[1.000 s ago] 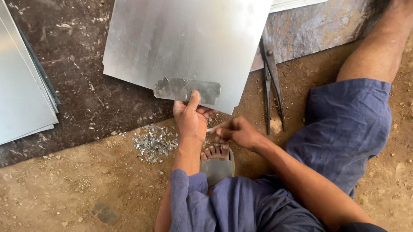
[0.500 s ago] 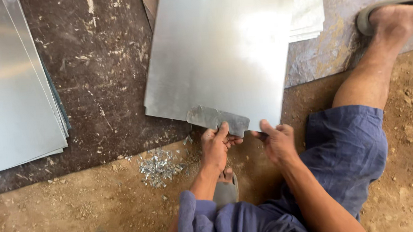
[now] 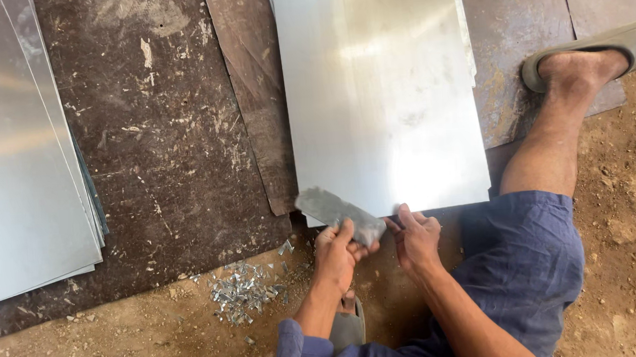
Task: The person sits on the ground and cuts small rectangular pieces from large galvanized metal sheets using hand snips, rotating the sheet between cuts and setting cut pieces aside while offcuts accumulate on the ground.
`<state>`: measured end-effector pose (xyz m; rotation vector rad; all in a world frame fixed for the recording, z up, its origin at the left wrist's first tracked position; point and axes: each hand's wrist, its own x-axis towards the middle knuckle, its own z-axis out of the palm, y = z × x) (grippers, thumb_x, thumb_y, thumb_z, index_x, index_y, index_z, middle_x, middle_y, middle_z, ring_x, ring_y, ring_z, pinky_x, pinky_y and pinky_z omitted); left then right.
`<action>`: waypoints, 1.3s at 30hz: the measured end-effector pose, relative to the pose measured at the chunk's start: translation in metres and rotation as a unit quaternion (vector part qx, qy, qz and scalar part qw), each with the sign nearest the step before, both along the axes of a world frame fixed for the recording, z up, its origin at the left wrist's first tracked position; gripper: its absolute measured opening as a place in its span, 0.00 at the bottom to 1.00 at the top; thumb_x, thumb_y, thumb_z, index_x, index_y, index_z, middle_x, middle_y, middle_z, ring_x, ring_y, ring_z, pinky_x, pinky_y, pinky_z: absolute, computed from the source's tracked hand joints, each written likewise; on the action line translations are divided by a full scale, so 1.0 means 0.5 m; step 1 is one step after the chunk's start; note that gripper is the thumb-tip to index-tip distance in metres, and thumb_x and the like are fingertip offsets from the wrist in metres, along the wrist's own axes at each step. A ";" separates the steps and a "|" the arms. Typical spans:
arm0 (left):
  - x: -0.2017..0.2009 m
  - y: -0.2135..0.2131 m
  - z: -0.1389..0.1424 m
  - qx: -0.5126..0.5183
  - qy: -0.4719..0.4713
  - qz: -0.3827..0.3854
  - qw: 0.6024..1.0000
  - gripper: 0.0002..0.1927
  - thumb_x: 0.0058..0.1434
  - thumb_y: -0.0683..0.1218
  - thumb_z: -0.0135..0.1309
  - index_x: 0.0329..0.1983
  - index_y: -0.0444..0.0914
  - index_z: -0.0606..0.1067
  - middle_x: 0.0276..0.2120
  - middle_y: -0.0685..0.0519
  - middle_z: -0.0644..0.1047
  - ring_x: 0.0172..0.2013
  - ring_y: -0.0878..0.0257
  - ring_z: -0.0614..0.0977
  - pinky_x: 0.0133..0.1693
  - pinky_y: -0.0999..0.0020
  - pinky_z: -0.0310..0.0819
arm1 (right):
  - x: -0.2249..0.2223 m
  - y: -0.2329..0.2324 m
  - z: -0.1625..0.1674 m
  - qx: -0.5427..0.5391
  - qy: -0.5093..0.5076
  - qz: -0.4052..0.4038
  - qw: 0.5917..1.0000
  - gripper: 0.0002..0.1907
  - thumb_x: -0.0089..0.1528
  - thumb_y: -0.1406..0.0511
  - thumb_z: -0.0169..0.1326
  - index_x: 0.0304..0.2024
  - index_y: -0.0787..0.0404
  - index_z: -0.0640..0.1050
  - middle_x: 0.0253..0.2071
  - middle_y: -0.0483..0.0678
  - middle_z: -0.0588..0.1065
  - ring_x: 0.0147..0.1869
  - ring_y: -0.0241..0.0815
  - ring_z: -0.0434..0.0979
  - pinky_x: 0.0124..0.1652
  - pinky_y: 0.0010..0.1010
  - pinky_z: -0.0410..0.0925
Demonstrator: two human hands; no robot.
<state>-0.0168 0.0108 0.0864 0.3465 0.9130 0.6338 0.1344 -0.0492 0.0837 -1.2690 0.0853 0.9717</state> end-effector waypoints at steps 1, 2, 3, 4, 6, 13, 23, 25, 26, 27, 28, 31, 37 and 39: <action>-0.008 -0.006 0.001 -0.004 0.009 -0.053 0.999 0.17 0.71 0.50 0.49 0.44 0.28 0.71 0.37 0.42 0.81 0.32 0.56 0.85 0.36 0.60 0.86 | 0.006 0.014 0.007 -0.019 -0.015 -0.007 1.000 0.12 0.69 0.68 0.54 0.33 0.72 0.74 0.38 0.55 0.73 0.38 0.44 0.78 0.45 0.38 0.78; -0.020 -0.009 0.002 -0.007 0.005 -0.060 0.998 0.16 0.70 0.50 0.49 0.45 0.29 0.71 0.37 0.42 0.82 0.32 0.56 0.85 0.34 0.61 0.85 | 0.018 0.033 0.014 -0.037 -0.029 -0.016 0.999 0.11 0.69 0.70 0.54 0.34 0.73 0.72 0.39 0.56 0.73 0.38 0.45 0.79 0.44 0.39 0.79; -0.033 -0.015 0.005 -0.012 0.000 -0.067 0.998 0.16 0.69 0.50 0.50 0.46 0.30 0.71 0.37 0.42 0.82 0.32 0.55 0.86 0.33 0.62 0.84 | 0.029 0.051 0.024 -0.057 -0.044 -0.024 0.997 0.11 0.69 0.71 0.55 0.34 0.75 0.70 0.40 0.57 0.72 0.39 0.47 0.79 0.42 0.40 0.79; -0.044 -0.016 0.006 -0.016 -0.006 -0.071 0.997 0.16 0.69 0.50 0.50 0.46 0.30 0.72 0.37 0.42 0.82 0.32 0.55 0.86 0.32 0.62 0.83 | 0.044 0.077 0.034 -0.059 -0.050 -0.020 0.997 0.07 0.67 0.73 0.53 0.41 0.74 0.69 0.43 0.57 0.73 0.40 0.46 0.80 0.40 0.38 0.79; -0.063 -0.020 0.012 -0.021 -0.010 -0.052 0.998 0.16 0.69 0.50 0.50 0.47 0.31 0.71 0.36 0.41 0.82 0.31 0.55 0.85 0.32 0.61 0.83 | 0.081 0.150 0.058 -0.070 -0.064 -0.012 0.995 0.13 0.65 0.74 0.51 0.50 0.74 0.67 0.48 0.57 0.73 0.42 0.47 0.82 0.38 0.34 0.79; -0.092 -0.006 0.004 -0.024 -0.002 0.030 0.999 0.15 0.67 0.49 0.50 0.49 0.32 0.71 0.39 0.43 0.81 0.36 0.56 0.86 0.34 0.57 0.86 | 0.197 0.410 0.161 -0.097 -0.040 -0.012 0.994 0.25 0.65 0.76 0.54 0.55 0.87 0.57 0.48 0.72 0.75 0.40 0.54 0.84 0.36 0.33 0.79; -0.107 -0.010 -0.067 0.073 0.047 0.037 0.996 0.16 0.71 0.51 0.51 0.47 0.31 0.74 0.31 0.48 0.80 0.25 0.62 0.81 0.25 0.68 0.76 | 0.166 0.267 0.087 -0.224 -0.283 0.360 0.860 0.27 0.72 0.52 0.52 0.31 0.70 0.77 0.25 0.53 0.76 0.31 0.45 0.77 0.38 0.35 0.68; -0.101 -0.018 -0.072 0.095 0.079 0.003 0.992 0.17 0.72 0.51 0.51 0.50 0.32 0.74 0.31 0.49 0.79 0.23 0.64 0.79 0.24 0.69 0.74 | 0.083 0.154 0.037 -0.167 -0.208 0.461 0.847 0.32 0.76 0.51 0.44 0.37 0.73 0.83 0.28 0.60 0.77 0.30 0.50 0.72 0.34 0.46 0.63; -0.099 -0.023 -0.074 0.095 0.084 -0.020 0.992 0.17 0.71 0.52 0.51 0.52 0.33 0.74 0.31 0.50 0.79 0.22 0.64 0.79 0.23 0.69 0.74 | 0.040 0.116 0.008 -0.171 -0.022 0.419 0.892 0.23 0.67 0.54 0.44 0.42 0.66 0.80 0.36 0.51 0.82 0.38 0.44 0.83 0.41 0.40 0.74; -0.098 -0.029 -0.076 0.147 0.102 -0.052 0.982 0.19 0.72 0.53 0.50 0.52 0.32 0.74 0.32 0.51 0.78 0.23 0.65 0.79 0.23 0.69 0.74 | 0.003 0.072 -0.015 -0.149 -0.098 0.456 0.872 0.21 0.66 0.57 0.50 0.44 0.69 0.82 0.37 0.52 0.82 0.39 0.43 0.80 0.42 0.37 0.72; -0.101 -0.037 -0.077 0.195 0.117 -0.094 0.969 0.21 0.73 0.54 0.49 0.53 0.30 0.74 0.32 0.52 0.77 0.25 0.66 0.79 0.23 0.68 0.74 | -0.025 0.034 -0.035 -0.128 -0.174 0.481 0.850 0.19 0.65 0.60 0.56 0.46 0.71 0.83 0.37 0.54 0.81 0.40 0.41 0.77 0.43 0.34 0.71; -0.140 -0.033 -0.066 0.201 0.206 -0.203 0.936 0.25 0.79 0.58 0.47 0.47 0.30 0.76 0.28 0.48 0.78 0.22 0.67 0.78 0.22 0.70 0.74 | -0.066 -0.023 -0.075 -0.142 -0.136 0.434 0.879 0.17 0.64 0.65 0.61 0.47 0.76 0.82 0.38 0.57 0.81 0.39 0.44 0.76 0.40 0.35 0.69; -0.477 0.230 0.059 0.493 0.518 0.139 0.685 0.28 0.71 0.70 0.40 0.43 0.41 0.71 0.31 0.53 0.79 0.32 0.63 0.81 0.35 0.66 0.80 | 0.018 -0.069 -0.078 -0.177 -0.224 0.428 0.858 0.17 0.64 0.65 0.62 0.49 0.76 0.83 0.41 0.55 0.82 0.44 0.39 0.78 0.47 0.28 0.69; -0.622 0.327 0.125 0.465 0.734 0.142 0.475 0.31 0.72 0.69 0.36 0.52 0.40 0.73 0.46 0.45 0.77 0.46 0.53 0.80 0.45 0.52 0.78 | 0.045 -0.077 -0.078 -0.161 -0.242 0.409 0.865 0.17 0.63 0.66 0.63 0.48 0.75 0.83 0.41 0.55 0.83 0.44 0.39 0.79 0.47 0.28 0.70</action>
